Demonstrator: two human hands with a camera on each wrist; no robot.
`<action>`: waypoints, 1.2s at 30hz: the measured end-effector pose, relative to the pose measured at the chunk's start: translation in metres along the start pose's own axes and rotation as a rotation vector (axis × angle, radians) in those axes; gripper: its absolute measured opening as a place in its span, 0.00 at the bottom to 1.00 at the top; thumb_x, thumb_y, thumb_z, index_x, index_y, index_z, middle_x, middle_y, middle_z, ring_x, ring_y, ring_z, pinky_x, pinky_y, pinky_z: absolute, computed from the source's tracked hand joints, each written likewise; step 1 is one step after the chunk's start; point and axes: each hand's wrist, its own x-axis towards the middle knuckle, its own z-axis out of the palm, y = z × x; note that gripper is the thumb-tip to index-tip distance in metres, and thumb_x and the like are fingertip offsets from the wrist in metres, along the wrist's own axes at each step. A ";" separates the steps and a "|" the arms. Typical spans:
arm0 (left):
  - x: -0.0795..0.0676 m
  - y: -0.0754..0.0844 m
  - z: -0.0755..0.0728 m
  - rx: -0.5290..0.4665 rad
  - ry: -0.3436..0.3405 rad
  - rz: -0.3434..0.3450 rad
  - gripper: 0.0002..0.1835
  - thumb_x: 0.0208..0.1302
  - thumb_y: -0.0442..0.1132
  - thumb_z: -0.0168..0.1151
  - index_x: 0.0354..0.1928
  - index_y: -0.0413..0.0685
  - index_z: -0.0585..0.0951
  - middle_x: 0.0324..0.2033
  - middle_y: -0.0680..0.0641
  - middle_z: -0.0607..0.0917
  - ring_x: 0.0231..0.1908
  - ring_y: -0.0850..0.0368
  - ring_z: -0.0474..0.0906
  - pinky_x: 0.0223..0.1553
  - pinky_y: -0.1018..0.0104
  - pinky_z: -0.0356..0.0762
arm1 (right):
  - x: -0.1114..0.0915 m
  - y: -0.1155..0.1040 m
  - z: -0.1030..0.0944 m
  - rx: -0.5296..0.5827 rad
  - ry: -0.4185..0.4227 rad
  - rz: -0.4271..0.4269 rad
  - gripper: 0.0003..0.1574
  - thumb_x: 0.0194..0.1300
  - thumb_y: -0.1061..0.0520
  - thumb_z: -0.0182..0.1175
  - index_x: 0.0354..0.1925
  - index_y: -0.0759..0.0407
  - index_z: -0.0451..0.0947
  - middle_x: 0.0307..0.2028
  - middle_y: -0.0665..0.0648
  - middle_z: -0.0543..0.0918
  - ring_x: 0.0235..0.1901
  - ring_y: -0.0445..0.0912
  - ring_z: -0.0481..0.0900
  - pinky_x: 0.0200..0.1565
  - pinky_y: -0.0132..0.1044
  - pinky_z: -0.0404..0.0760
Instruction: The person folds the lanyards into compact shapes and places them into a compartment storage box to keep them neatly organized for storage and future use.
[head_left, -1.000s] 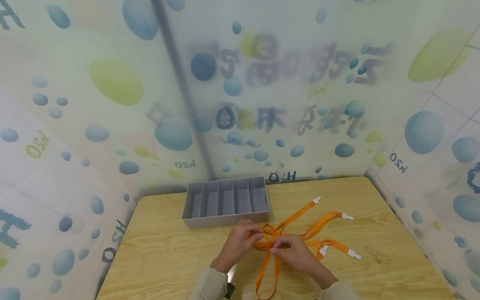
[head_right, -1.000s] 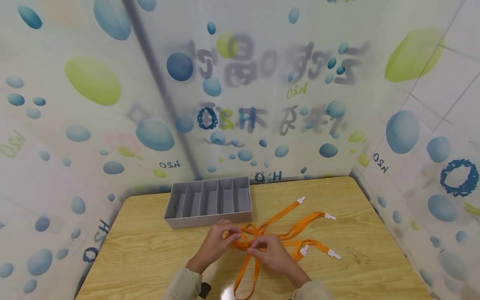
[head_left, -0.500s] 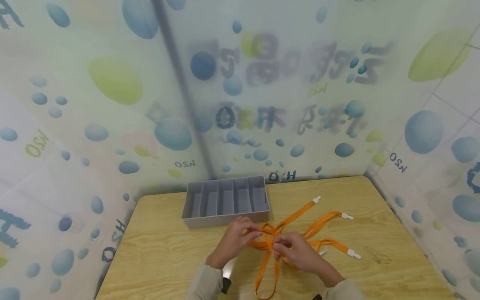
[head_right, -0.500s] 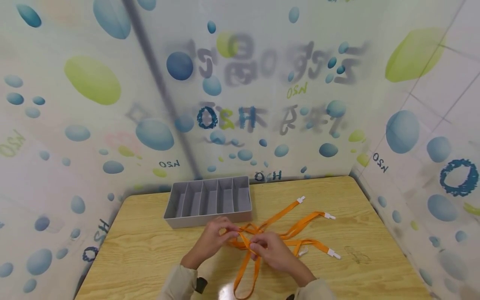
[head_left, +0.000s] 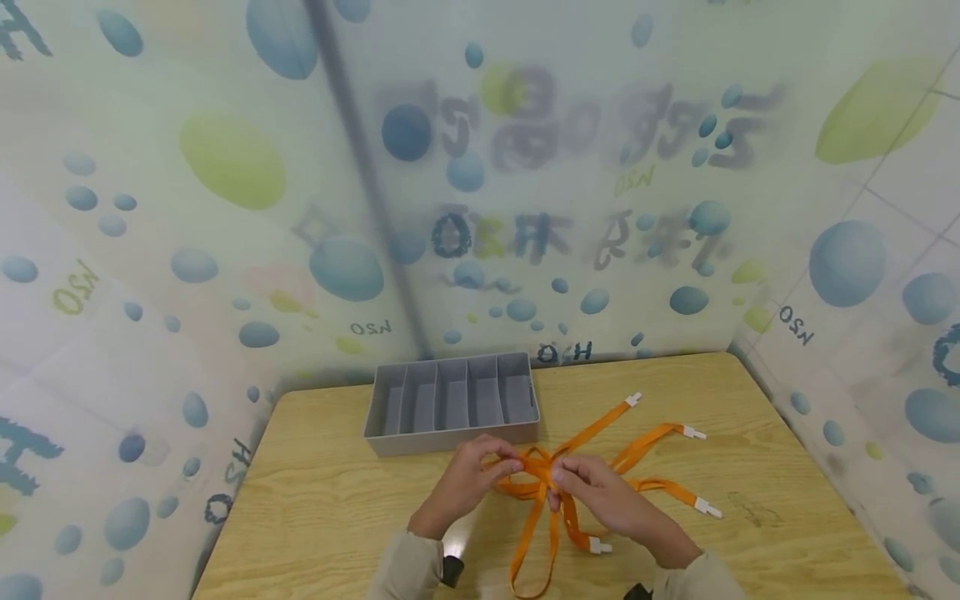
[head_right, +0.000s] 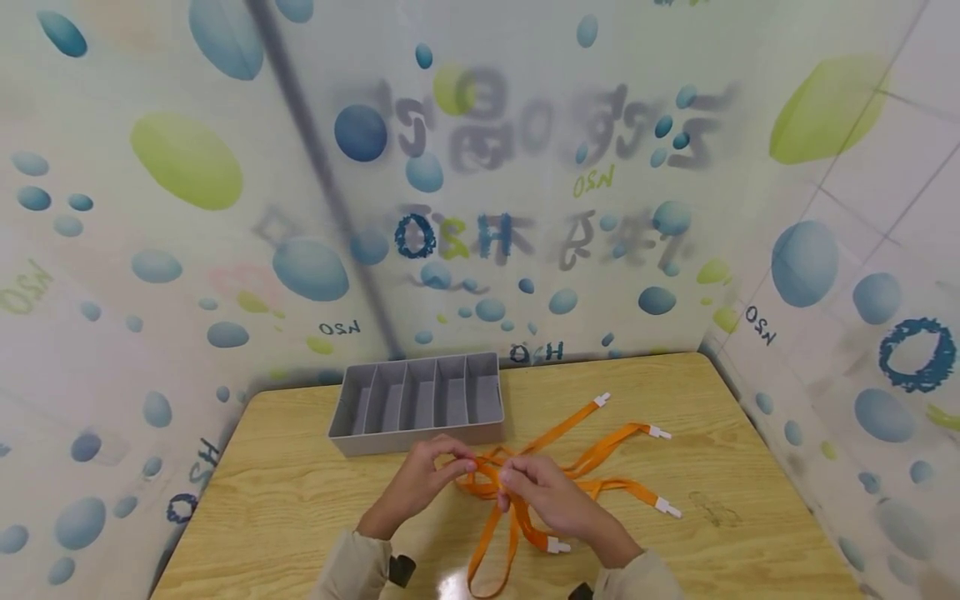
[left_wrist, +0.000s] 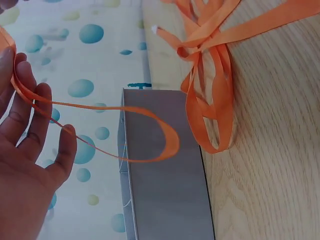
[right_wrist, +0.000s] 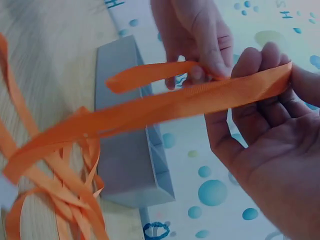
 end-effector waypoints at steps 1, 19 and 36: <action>0.000 0.001 0.000 -0.008 0.005 0.010 0.06 0.64 0.40 0.66 0.39 0.46 0.87 0.35 0.53 0.87 0.41 0.59 0.79 0.47 0.60 0.78 | 0.000 -0.002 0.000 0.007 0.002 -0.003 0.19 0.81 0.63 0.39 0.36 0.71 0.72 0.28 0.70 0.75 0.29 0.60 0.73 0.41 0.41 0.80; -0.007 0.011 0.020 0.041 0.080 0.134 0.08 0.74 0.34 0.54 0.44 0.47 0.84 0.36 0.50 0.83 0.39 0.60 0.73 0.41 0.65 0.73 | 0.014 -0.037 0.010 0.037 0.198 -0.067 0.17 0.79 0.63 0.46 0.42 0.73 0.78 0.36 0.53 0.85 0.39 0.48 0.82 0.47 0.42 0.82; -0.011 0.012 0.028 -0.068 0.127 0.146 0.09 0.69 0.25 0.56 0.46 0.38 0.81 0.42 0.42 0.81 0.46 0.57 0.74 0.48 0.61 0.76 | 0.023 -0.051 0.019 -0.011 0.295 -0.076 0.14 0.76 0.63 0.51 0.41 0.72 0.81 0.28 0.49 0.76 0.28 0.41 0.69 0.31 0.34 0.72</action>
